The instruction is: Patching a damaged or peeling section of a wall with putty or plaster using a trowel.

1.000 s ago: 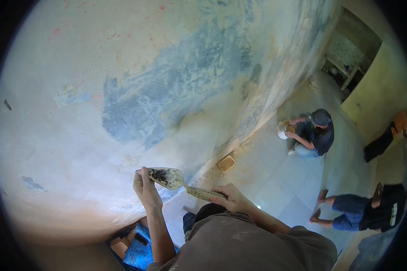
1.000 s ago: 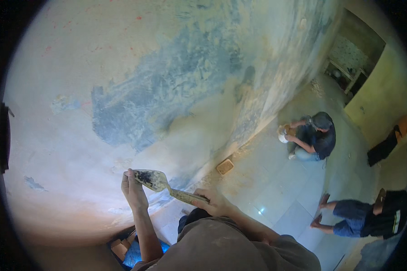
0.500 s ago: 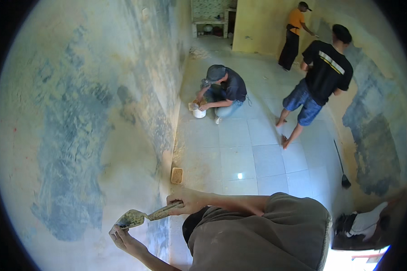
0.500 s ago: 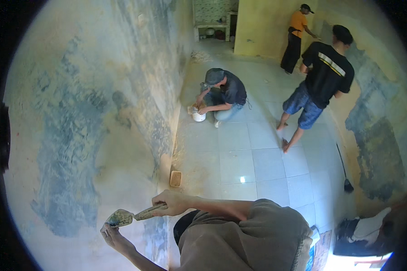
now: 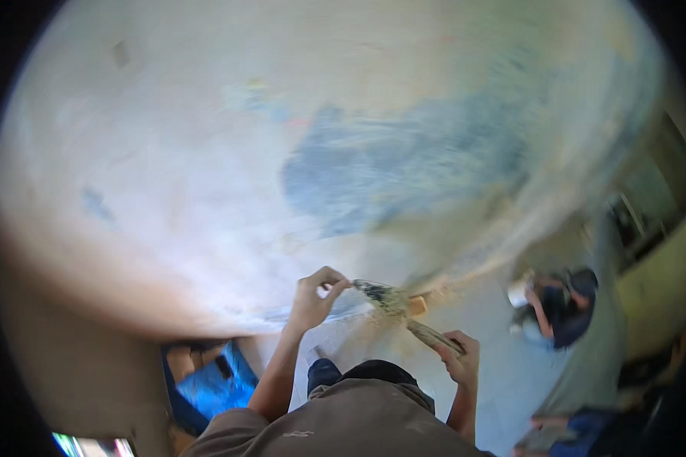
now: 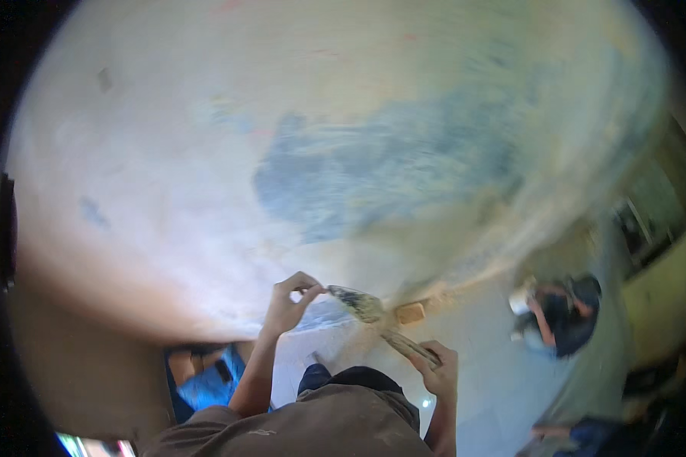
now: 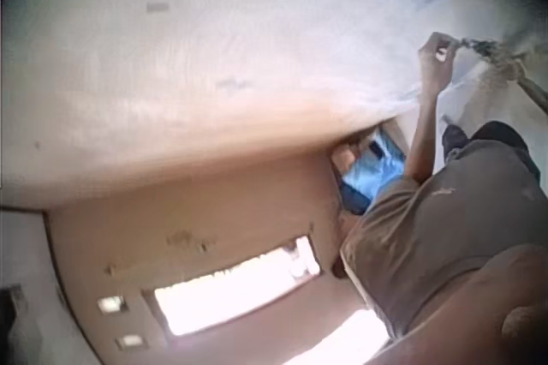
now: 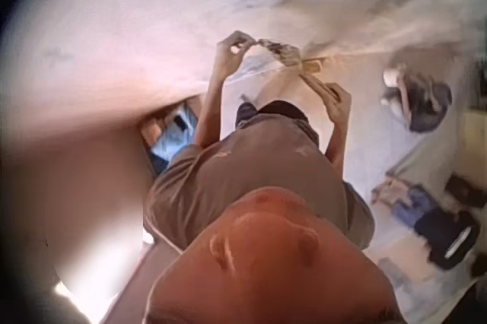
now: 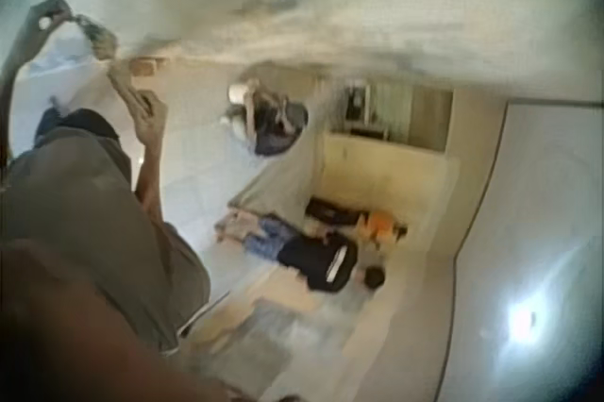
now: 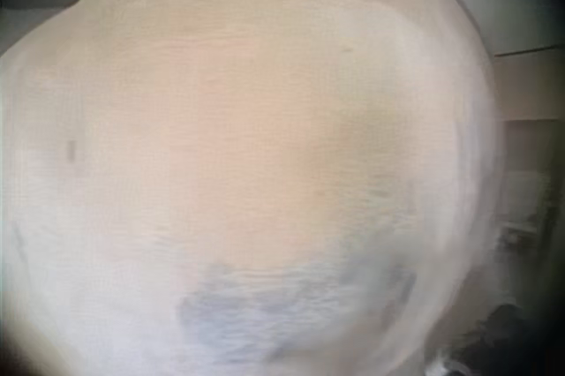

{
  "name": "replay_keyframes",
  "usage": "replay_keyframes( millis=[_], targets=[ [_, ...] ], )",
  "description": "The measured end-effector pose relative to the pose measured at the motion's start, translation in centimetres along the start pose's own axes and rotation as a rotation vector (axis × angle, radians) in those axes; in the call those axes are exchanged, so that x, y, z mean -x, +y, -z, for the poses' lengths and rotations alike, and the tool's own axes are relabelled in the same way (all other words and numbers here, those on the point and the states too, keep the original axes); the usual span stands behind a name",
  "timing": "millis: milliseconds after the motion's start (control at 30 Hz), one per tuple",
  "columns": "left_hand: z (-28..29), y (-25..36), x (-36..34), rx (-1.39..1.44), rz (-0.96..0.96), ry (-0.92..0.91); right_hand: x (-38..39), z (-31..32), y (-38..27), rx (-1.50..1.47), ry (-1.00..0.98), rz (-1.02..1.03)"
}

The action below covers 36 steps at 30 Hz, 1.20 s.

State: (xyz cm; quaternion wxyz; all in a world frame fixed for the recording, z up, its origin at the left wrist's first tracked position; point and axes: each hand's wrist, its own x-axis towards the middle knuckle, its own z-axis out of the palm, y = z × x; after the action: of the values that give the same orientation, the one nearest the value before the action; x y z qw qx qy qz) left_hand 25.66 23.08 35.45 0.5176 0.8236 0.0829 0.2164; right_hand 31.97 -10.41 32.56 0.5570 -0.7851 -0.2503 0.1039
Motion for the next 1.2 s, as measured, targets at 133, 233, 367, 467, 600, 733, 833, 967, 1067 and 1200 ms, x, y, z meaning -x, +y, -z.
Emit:
replay_keyframes(
  millis=[133,233,367,467,600,733,833,967,1067,1200],
  targets=[
    [-1.6,3.2,4.4,0.031,0.063,0.190,-1.3,3.2,0.2,-0.137,-0.032,0.078],
    [-0.7,3.1,6.1,0.009,0.073,0.257,-3.5,1.3,-0.6,-0.128,-0.021,0.202],
    [1.8,1.4,4.9,0.018,0.069,0.337,-7.9,-1.8,-3.2,-0.235,-0.059,0.208],
    [1.4,2.1,4.2,-0.009,0.012,0.367,-8.6,-3.4,-4.3,-0.418,-0.041,0.147],
    [0.7,4.0,2.4,-0.047,-0.092,0.352,-9.6,-5.1,-4.8,-0.555,0.033,0.196],
    [0.8,5.3,0.2,-0.265,-0.233,0.241,-10.4,-5.5,-6.6,-0.568,0.067,0.231],
    [0.2,6.7,-1.8,-0.429,-0.360,0.256,-10.8,-5.3,-7.5,-0.581,0.087,0.231],
    [-0.8,7.3,-4.1,-0.539,-0.350,0.210,-11.8,-5.9,-7.8,-0.663,0.053,0.266],
    [-1.1,7.4,-4.9,-0.607,-0.328,0.244,-12.1,-6.4,-8.5,-0.686,0.014,0.267],
    [-0.5,7.6,-5.9,-0.608,-0.400,0.415,-13.0,-7.3,-9.1,-0.711,-0.029,0.246]
  ],
)
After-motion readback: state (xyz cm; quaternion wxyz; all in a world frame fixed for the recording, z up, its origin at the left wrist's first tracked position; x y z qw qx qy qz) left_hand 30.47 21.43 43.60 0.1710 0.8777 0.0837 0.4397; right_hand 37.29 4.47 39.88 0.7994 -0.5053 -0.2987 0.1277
